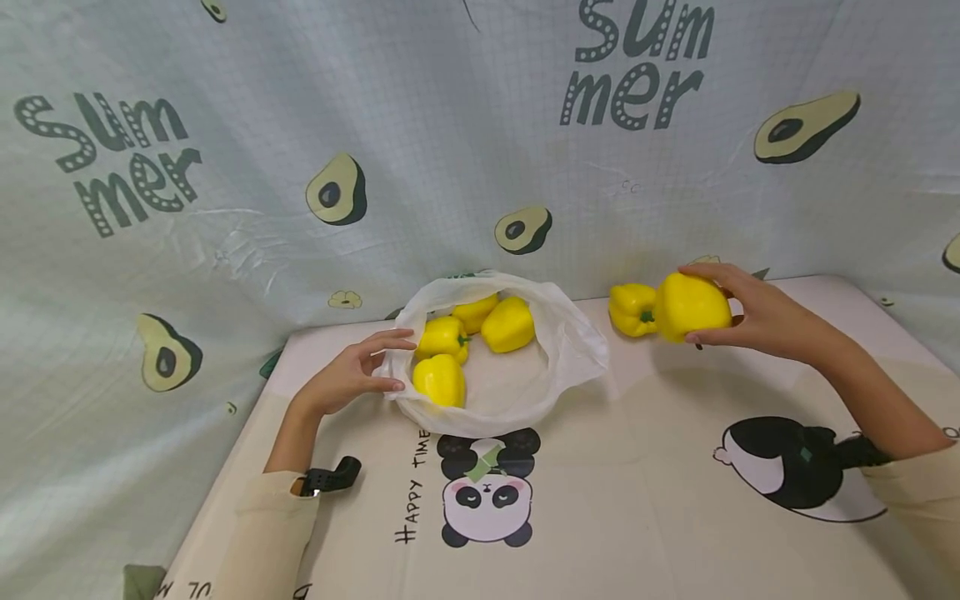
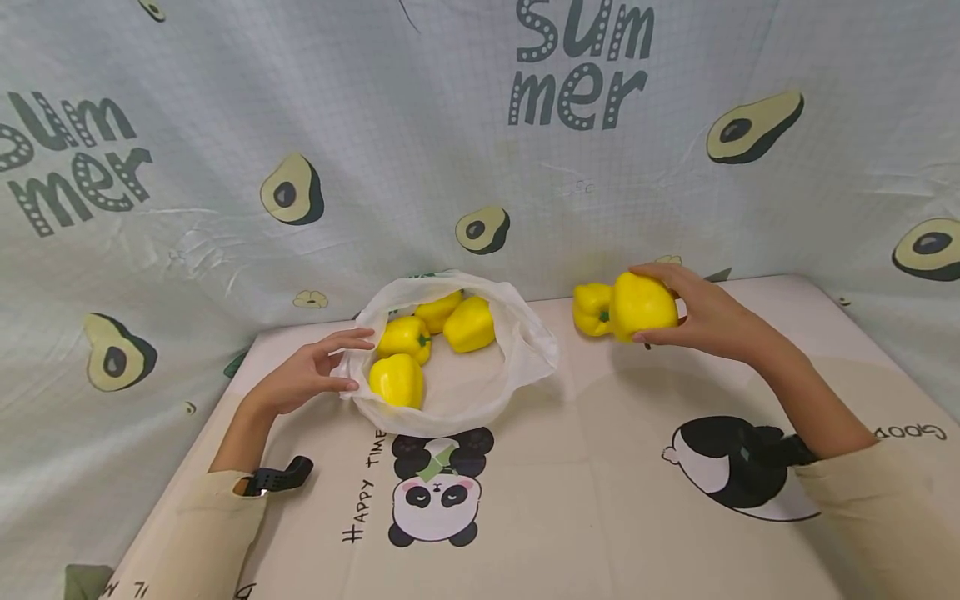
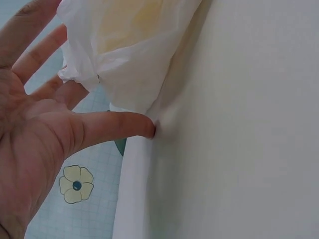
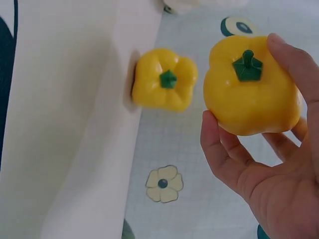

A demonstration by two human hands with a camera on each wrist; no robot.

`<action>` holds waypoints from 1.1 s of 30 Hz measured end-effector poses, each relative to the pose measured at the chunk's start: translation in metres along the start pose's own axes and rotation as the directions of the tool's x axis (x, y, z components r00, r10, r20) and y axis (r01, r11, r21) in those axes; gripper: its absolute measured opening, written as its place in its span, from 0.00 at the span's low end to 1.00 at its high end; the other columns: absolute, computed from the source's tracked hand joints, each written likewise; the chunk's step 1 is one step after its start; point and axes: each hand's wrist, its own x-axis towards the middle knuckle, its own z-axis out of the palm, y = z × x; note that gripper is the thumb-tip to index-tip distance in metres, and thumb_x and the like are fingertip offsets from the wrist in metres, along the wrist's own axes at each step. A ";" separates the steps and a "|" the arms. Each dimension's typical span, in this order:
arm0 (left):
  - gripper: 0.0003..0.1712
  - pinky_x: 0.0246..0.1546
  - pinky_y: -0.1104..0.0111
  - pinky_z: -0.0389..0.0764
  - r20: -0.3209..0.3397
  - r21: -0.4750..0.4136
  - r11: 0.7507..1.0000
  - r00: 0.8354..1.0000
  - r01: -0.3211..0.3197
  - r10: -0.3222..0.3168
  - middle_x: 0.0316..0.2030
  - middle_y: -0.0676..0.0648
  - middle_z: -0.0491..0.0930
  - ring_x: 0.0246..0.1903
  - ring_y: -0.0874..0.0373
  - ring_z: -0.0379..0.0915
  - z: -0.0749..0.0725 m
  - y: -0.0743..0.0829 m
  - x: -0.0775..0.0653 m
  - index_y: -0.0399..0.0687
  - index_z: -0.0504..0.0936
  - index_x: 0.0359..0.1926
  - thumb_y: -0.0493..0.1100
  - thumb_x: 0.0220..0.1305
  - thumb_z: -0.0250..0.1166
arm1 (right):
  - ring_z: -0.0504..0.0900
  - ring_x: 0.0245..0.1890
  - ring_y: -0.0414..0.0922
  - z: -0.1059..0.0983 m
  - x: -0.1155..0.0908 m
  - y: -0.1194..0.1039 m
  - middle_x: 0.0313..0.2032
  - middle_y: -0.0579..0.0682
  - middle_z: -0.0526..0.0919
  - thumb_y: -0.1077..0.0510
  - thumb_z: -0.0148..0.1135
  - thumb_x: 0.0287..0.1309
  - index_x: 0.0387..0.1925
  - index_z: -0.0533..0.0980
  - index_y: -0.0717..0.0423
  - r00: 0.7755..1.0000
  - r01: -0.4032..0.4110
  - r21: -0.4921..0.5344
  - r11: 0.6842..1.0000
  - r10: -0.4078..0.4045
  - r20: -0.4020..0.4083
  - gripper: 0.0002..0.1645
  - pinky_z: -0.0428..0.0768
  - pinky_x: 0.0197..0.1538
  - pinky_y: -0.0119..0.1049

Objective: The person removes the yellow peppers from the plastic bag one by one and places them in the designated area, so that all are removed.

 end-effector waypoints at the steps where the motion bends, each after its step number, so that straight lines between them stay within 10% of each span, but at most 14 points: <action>1: 0.33 0.76 0.43 0.47 0.000 -0.002 1.000 1.000 0.001 -0.001 0.75 0.46 0.62 0.78 0.47 0.46 0.000 0.000 0.000 0.44 0.78 0.65 0.40 0.59 0.76 | 0.69 0.60 0.63 -0.001 0.000 0.001 0.74 0.61 0.59 0.56 0.79 0.53 0.77 0.58 0.50 1.000 -0.009 0.003 1.000 0.009 0.000 0.55 0.85 0.49 0.54; 8: 0.35 0.76 0.43 0.46 0.002 -0.015 1.000 1.000 0.004 -0.004 0.76 0.45 0.61 0.78 0.46 0.45 0.000 0.000 0.001 0.40 0.76 0.66 0.40 0.59 0.76 | 0.69 0.60 0.63 -0.007 -0.001 0.008 0.76 0.61 0.57 0.53 0.78 0.54 0.77 0.58 0.48 0.998 -0.060 0.002 0.998 0.060 0.002 0.54 0.82 0.46 0.29; 16: 0.35 0.76 0.43 0.47 0.008 -0.008 1.000 1.000 0.006 -0.006 0.76 0.44 0.61 0.78 0.44 0.45 0.000 -0.003 0.001 0.39 0.76 0.66 0.40 0.59 0.76 | 0.68 0.62 0.67 -0.007 -0.001 0.013 0.75 0.63 0.57 0.52 0.78 0.54 0.77 0.58 0.50 0.997 -0.072 -0.019 0.997 0.072 -0.001 0.55 0.79 0.54 0.65; 33: 0.35 0.76 0.44 0.48 0.008 0.001 1.000 1.000 0.028 -0.028 0.76 0.44 0.61 0.78 0.44 0.45 0.001 -0.002 0.002 0.42 0.77 0.66 0.40 0.58 0.76 | 0.65 0.63 0.70 -0.009 0.014 0.030 0.73 0.68 0.57 0.51 0.78 0.54 0.77 0.55 0.56 0.995 -0.096 -0.031 0.995 0.097 0.038 0.57 0.70 0.58 0.74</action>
